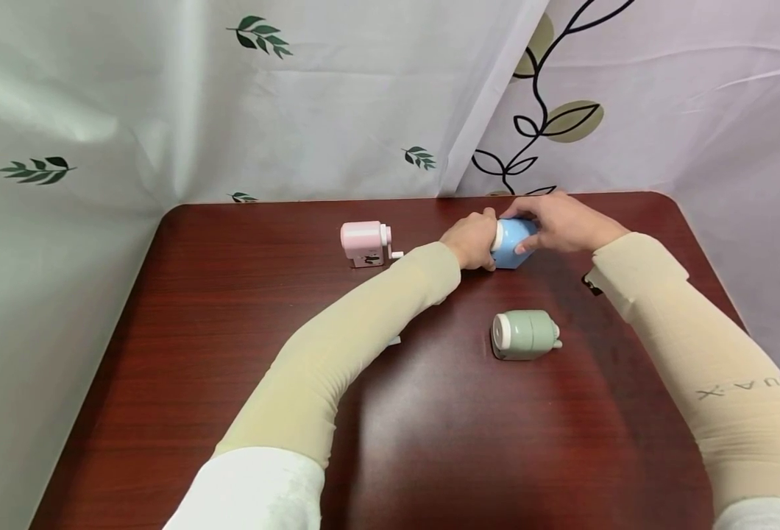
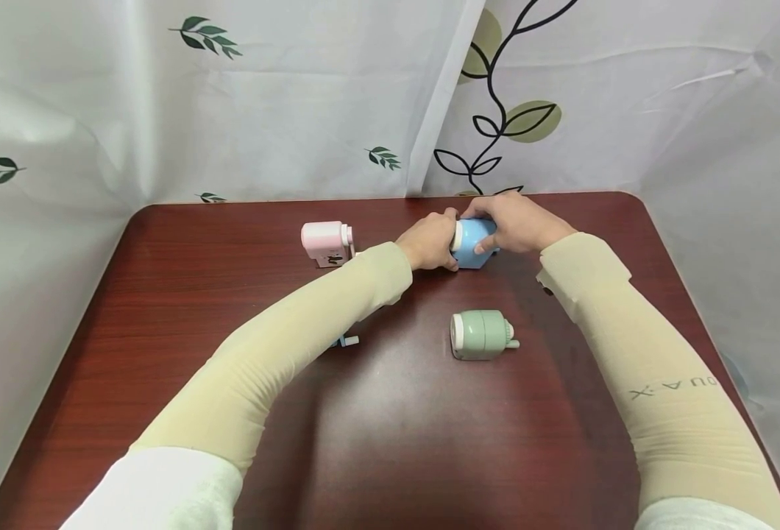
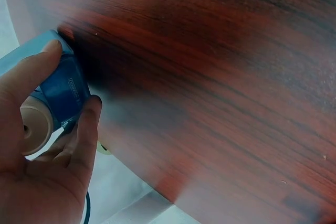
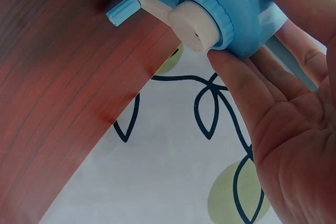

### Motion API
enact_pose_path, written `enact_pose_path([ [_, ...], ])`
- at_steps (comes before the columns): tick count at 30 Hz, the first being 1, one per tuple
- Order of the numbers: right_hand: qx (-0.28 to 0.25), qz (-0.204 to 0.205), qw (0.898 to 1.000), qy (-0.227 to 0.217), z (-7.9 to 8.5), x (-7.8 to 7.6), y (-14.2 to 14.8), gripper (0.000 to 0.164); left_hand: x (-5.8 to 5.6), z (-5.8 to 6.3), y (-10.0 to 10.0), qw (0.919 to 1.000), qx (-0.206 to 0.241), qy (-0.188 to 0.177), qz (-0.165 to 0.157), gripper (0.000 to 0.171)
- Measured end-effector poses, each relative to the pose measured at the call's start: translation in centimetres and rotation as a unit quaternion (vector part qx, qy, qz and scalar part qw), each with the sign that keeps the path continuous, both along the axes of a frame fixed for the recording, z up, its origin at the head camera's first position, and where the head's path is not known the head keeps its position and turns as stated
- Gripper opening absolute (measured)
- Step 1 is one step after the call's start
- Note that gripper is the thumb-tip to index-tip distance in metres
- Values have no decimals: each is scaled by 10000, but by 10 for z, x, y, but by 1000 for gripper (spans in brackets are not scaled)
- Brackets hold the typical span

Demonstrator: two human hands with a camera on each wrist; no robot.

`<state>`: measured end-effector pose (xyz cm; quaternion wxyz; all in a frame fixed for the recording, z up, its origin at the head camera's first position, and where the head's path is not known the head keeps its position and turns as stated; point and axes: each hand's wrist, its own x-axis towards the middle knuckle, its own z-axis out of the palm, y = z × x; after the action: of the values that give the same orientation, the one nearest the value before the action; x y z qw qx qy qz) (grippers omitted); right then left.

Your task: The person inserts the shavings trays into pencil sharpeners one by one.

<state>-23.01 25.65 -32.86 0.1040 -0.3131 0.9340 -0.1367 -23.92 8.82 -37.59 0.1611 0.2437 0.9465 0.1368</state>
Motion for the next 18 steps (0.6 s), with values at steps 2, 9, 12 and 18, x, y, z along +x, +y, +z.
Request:
enact_pose_path([
  [2,-4,13,10000,6,0,-1,-1,52,0,0,0,10000,3,-9,34,78],
  [9,55,25,10000,7,0,-2,-4,52,3,2,1,9997,23,-71,245,83],
  [12,98,-10,9999,-25,0,-1,-4,52,4,2,3,9996,24,-24,295,84],
  [18,73,12,10000,-33,3,1,-6,51,6,3,4,9990,75,-18,443,83],
])
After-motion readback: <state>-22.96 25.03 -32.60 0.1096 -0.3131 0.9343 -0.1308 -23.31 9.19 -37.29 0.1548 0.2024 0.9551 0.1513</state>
